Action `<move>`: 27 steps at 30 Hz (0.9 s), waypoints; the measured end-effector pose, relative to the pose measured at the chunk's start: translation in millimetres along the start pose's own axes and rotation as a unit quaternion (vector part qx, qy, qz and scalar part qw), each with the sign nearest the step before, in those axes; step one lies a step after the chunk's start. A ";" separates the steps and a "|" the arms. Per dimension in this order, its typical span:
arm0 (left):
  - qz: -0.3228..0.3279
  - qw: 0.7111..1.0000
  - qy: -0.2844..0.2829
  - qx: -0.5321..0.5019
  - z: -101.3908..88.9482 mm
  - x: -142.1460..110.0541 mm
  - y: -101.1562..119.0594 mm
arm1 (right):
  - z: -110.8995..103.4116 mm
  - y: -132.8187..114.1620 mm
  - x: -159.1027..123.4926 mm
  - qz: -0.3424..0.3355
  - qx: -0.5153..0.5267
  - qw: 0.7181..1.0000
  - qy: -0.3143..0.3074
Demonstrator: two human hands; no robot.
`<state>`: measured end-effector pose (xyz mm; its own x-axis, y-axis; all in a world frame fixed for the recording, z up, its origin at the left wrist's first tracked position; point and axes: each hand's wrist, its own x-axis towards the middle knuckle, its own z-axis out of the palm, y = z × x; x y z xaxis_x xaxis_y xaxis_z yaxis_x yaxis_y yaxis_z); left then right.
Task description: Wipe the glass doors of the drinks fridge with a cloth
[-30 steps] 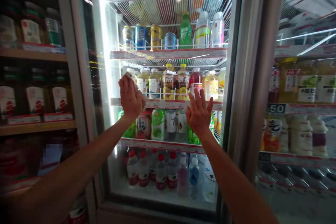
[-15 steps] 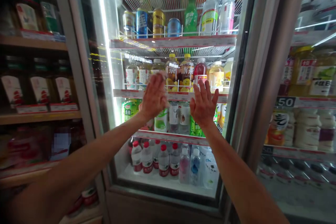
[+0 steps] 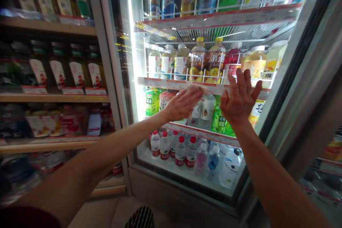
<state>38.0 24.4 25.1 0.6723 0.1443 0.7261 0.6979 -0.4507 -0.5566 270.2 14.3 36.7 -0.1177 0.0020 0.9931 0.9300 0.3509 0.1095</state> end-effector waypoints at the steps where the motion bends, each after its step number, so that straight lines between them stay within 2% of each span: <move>1: 0.051 0.998 -0.027 -0.004 1.6 -3.2 2.8 | -0.6 -0.5 -0.2 0.001 0.003 1.000 0.001; 2: 0.056 0.998 -0.033 -0.002 2.6 -6.1 2.4 | -1.1 -0.9 -0.4 0.002 0.004 1.000 0.002; 3: 0.012 1.000 -0.016 0.006 3.1 -8.6 -0.6 | -1.6 -1.2 -0.6 0.004 0.004 1.000 0.001; 4: -0.069 0.997 0.019 0.017 3.4 -10.9 -5.1 | -1.8 -1.4 -0.8 0.005 0.002 1.000 -0.002; 6: -0.241 0.964 0.103 0.034 4.6 -15.6 -13.0 | -1.4 -1.1 -1.2 0.003 -0.004 1.000 -0.003; 7: -0.288 0.948 0.130 0.035 5.8 -18.8 -14.3 | -0.9 -0.6 -1.5 0.001 -0.006 1.000 -0.005; 8: -0.291 0.946 0.136 0.030 7.2 -22.7 -13.7 | -0.3 0.0 -1.7 0.000 -0.008 1.000 -0.005; 9: -0.252 0.961 0.117 0.020 8.8 -27.4 -11.7 | 0.2 0.6 -2.0 -0.001 -0.009 1.000 -0.004; 11: -0.092 0.995 0.035 -0.004 11.1 -38.5 -8.7 | 1.0 1.8 -2.3 -0.009 -0.014 1.000 -0.004; 12: -0.023 1.000 0.004 -0.013 11.4 -44.0 -9.9 | 1.2 2.2 -2.3 -0.014 -0.018 1.000 -0.007; 13: 0.008 1.000 -0.001 -0.016 11.1 -48.5 -13.7 | 1.2 2.3 -2.1 -0.018 -0.025 1.000 -0.006; 14: -0.007 0.999 0.027 -0.015 10.4 -51.7 -19.5 | 1.0 2.2 -1.8 -0.020 -0.031 0.999 -0.006; 15: -0.064 0.994 0.083 -0.010 9.4 -53.2 -26.4 | 0.9 1.8 -1.3 -0.021 -0.038 0.999 -0.005; 17: -0.220 0.953 0.206 0.006 7.7 -51.5 -37.6 | 0.7 0.8 -0.3 -0.020 -0.046 0.999 0.000; 18: -0.267 0.933 0.242 0.013 7.3 -49.0 -39.6 | 0.7 0.3 0.2 -0.019 -0.047 0.999 0.004; 19: -0.276 0.927 0.253 0.020 7.3 -46.3 -38.5 | 0.8 -0.1 0.6 -0.018 -0.047 0.999 0.005; 20: -0.242 0.941 0.237 0.024 7.6 -43.8 -35.0 | 0.9 -0.4 0.9 -0.017 -0.044 0.999 0.005; 22: -0.079 0.985 0.151 0.023 8.5 -40.8 -25.5 | 1.2 -0.5 1.0 -0.015 -0.039 0.999 0.008; 23: 0.004 0.994 0.105 0.019 8.6 -40.5 -22.5 | 1.3 -0.4 1.0 -0.016 -0.036 0.999 0.011; 24: 0.057 0.995 0.074 0.015 8.4 -40.7 -22.1 | 1.3 -0.3 0.9 -0.018 -0.034 0.999 0.014; 25: 0.067 0.995 0.070 0.010 7.8 -41.2 -24.6 | 1.4 -0.1 0.8 -0.021 -0.034 0.999 0.016; 26: 0.029 0.995 0.094 0.006 7.0 -41.6 -29.3 | 1.3 0.0 0.8 -0.022 -0.034 0.999 0.018; 27: -0.049 0.989 0.140 0.001 6.3 -41.6 -35.2 | 1.3 0.0 0.7 -0.023 -0.035 0.999 0.018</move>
<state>-13.0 39.7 11.9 0.5068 -0.0626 0.8598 0.7574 -0.4441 -0.4787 269.7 15.5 37.4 -0.1497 -0.0469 0.9876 0.9458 0.2844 0.1568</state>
